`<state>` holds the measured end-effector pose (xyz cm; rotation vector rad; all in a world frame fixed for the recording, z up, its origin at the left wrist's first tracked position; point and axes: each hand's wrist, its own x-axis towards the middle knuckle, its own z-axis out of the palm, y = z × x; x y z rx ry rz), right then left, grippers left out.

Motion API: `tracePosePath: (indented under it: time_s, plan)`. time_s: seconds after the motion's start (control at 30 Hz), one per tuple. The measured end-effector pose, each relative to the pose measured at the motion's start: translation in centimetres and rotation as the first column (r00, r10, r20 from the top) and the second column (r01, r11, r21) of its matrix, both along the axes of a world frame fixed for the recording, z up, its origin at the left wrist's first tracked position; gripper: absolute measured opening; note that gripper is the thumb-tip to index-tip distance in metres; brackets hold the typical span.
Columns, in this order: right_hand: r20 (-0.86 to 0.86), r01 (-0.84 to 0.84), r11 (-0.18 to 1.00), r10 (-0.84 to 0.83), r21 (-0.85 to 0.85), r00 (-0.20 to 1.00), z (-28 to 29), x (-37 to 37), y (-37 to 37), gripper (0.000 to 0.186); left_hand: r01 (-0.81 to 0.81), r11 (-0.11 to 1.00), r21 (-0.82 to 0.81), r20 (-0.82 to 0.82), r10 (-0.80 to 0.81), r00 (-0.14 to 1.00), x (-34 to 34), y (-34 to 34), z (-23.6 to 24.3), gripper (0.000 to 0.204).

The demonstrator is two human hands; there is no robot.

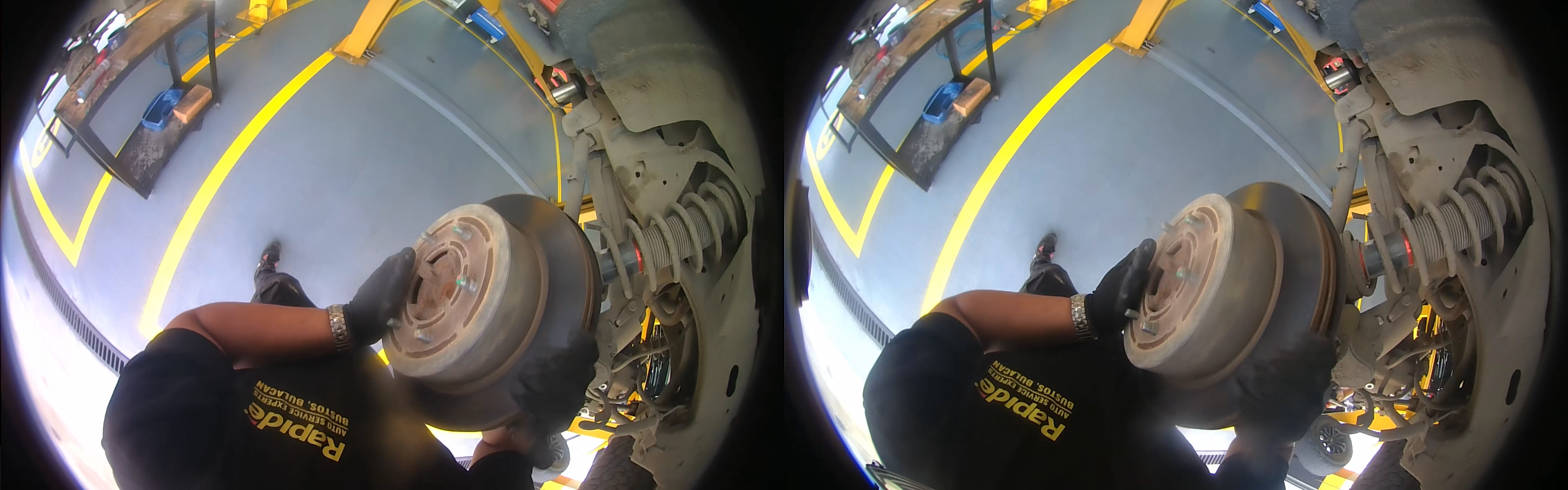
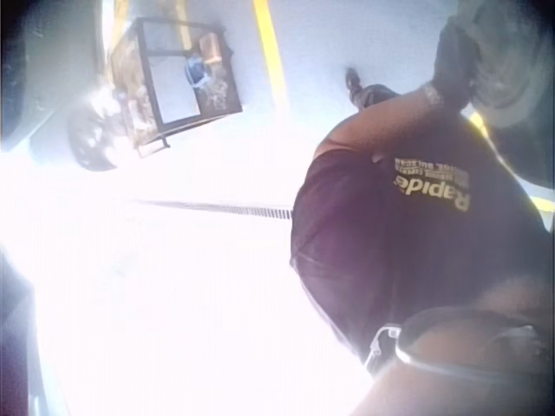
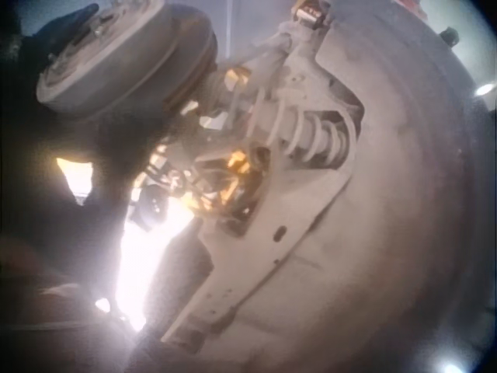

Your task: The person removes a brake rotor from a vehicle's wheel hub using a hammer and wrench, then places the rotor on a nearby tool cart. The person then uses a wrench to loosen bolts on the brake caliper assembly.

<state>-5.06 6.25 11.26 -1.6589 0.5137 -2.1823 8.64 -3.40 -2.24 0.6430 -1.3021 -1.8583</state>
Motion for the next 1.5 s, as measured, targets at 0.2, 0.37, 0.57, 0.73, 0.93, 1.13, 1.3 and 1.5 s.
tracePosePath:
  time_s: [0.2, 0.37, 0.57, 0.73, 0.93, 1.13, 1.3, 1.5]
  plan:
    - [-0.193, 0.195, 0.975, -0.173, 0.106, 0.966, -1.6, 1.0, 6.4, 0.029, -0.200, 0.937, -0.288, -0.191, 0.148, 0.970, -3.7, -5.3, -3.1, 0.063]
    - [-0.515, 0.612, 0.780, -0.474, 0.132, 0.714, 0.9, 0.5, 7.8, 0.026, -0.006, 0.999, -0.052, -0.194, -0.004, 0.981, -1.4, -4.2, -2.5, 0.065]
    - [-0.802, 0.803, 0.595, -0.469, 0.024, 0.371, 3.8, -0.6, 7.5, 0.024, 0.030, 0.952, -0.305, 0.123, 0.008, 0.992, -2.1, -4.2, -1.5, 0.043]
    - [-0.771, 0.669, 0.731, -0.347, 0.134, 0.534, 2.4, 0.0, 8.8, 0.022, -0.206, 0.730, -0.652, -0.136, 0.155, 0.979, -3.3, -6.9, -3.4, 0.038]
    - [-0.017, 0.200, 0.979, -0.200, 0.041, 0.980, 2.4, -1.1, 6.6, 0.020, -0.169, 0.903, -0.395, -0.246, 0.074, 0.966, -5.1, -7.8, -1.7, 0.037]
    - [0.100, 0.067, 0.987, -0.053, -0.144, 0.994, 3.4, -0.9, 3.7, 0.018, -0.244, 0.792, -0.559, -0.144, 0.197, 0.970, -4.9, -7.7, -2.4, 0.053]
    - [-0.053, 0.129, 0.989, -0.133, -0.079, 0.990, 3.4, -0.1, 3.4, 0.017, -0.165, 0.910, -0.381, -0.101, 0.137, 0.985, -4.4, -7.8, -1.4, 0.060]
    - [-0.794, 0.590, 0.807, -0.381, -0.035, 0.474, 5.5, 1.0, 3.1, 0.016, -0.208, 0.758, -0.618, -0.132, 0.161, 0.978, -5.0, -10.3, -2.3, 0.055]
